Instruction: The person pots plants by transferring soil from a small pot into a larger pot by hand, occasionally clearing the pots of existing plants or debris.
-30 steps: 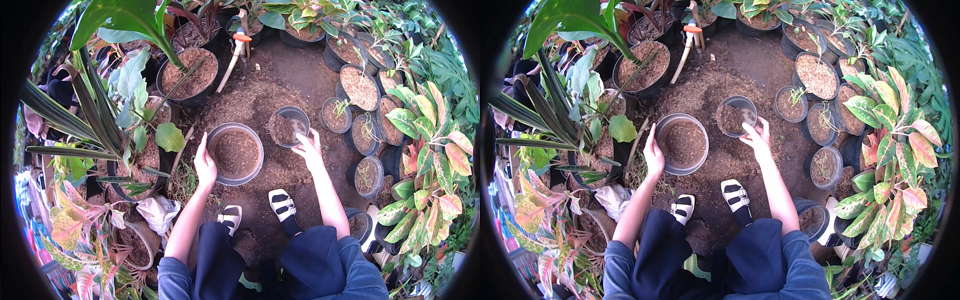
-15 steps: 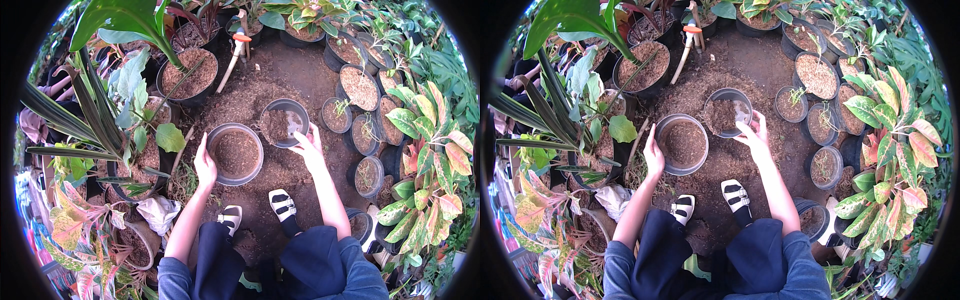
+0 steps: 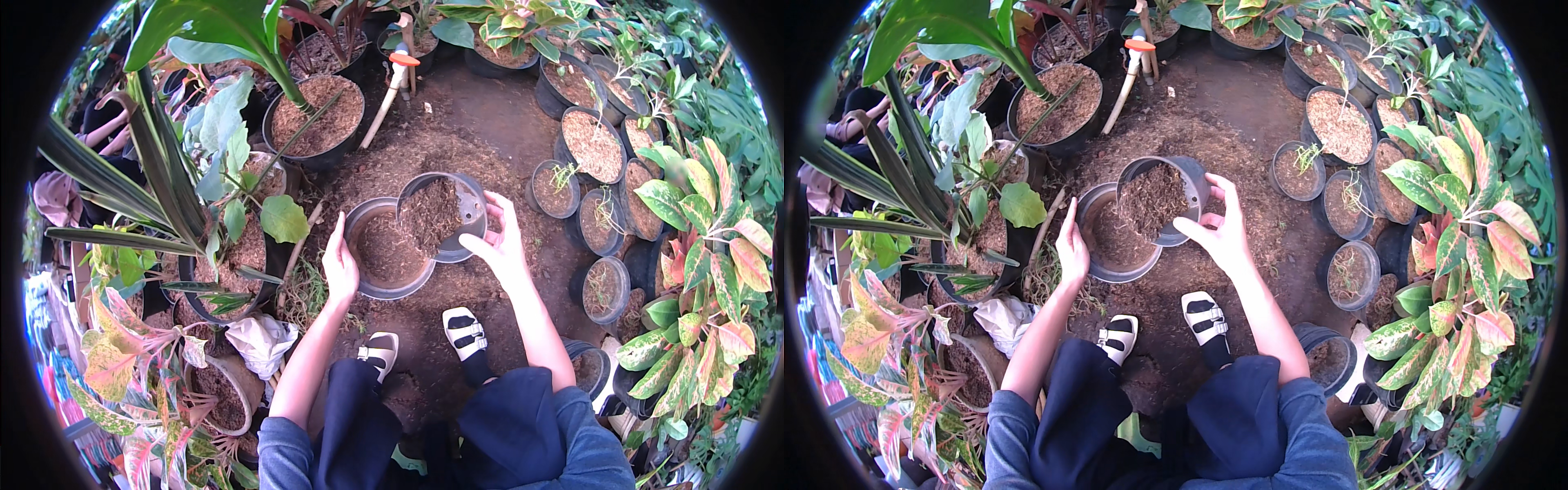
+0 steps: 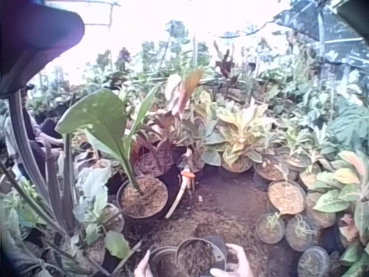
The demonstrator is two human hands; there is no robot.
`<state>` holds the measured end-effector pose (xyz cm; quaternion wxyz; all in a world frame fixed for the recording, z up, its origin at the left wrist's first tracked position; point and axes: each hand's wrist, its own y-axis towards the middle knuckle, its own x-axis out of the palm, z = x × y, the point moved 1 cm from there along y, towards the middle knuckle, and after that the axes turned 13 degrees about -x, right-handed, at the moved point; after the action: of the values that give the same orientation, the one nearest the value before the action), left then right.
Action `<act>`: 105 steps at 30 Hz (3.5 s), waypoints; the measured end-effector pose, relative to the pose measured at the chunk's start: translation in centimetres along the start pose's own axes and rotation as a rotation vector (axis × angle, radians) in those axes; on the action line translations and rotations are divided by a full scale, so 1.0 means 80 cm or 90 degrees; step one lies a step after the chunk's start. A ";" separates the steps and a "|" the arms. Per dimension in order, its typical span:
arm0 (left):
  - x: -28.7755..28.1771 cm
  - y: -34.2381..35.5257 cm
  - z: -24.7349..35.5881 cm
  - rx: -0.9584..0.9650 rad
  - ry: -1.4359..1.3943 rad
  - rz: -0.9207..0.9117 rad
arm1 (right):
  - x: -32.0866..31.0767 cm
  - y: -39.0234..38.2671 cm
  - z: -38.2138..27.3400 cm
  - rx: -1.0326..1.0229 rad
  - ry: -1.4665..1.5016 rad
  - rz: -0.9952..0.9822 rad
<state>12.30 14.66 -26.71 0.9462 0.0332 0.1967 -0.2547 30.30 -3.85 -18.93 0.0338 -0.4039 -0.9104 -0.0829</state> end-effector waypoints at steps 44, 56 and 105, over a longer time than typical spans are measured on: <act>-0.023 -0.056 -0.038 -0.451 -0.275 -0.170 | 0.003 0.004 0.033 -0.210 -0.343 0.228; -0.005 -0.059 -0.043 -0.445 -0.170 -0.194 | -0.108 -0.010 0.163 -0.078 -0.668 0.182; -0.029 -0.059 -0.026 -0.556 -0.319 -0.223 | 0.068 -0.031 0.045 -0.598 -0.643 -0.296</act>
<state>7.41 11.98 -27.53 0.8334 -0.4588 0.0547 -0.3032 24.78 -0.86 -22.08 -0.5860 -0.1608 -0.7455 -0.2737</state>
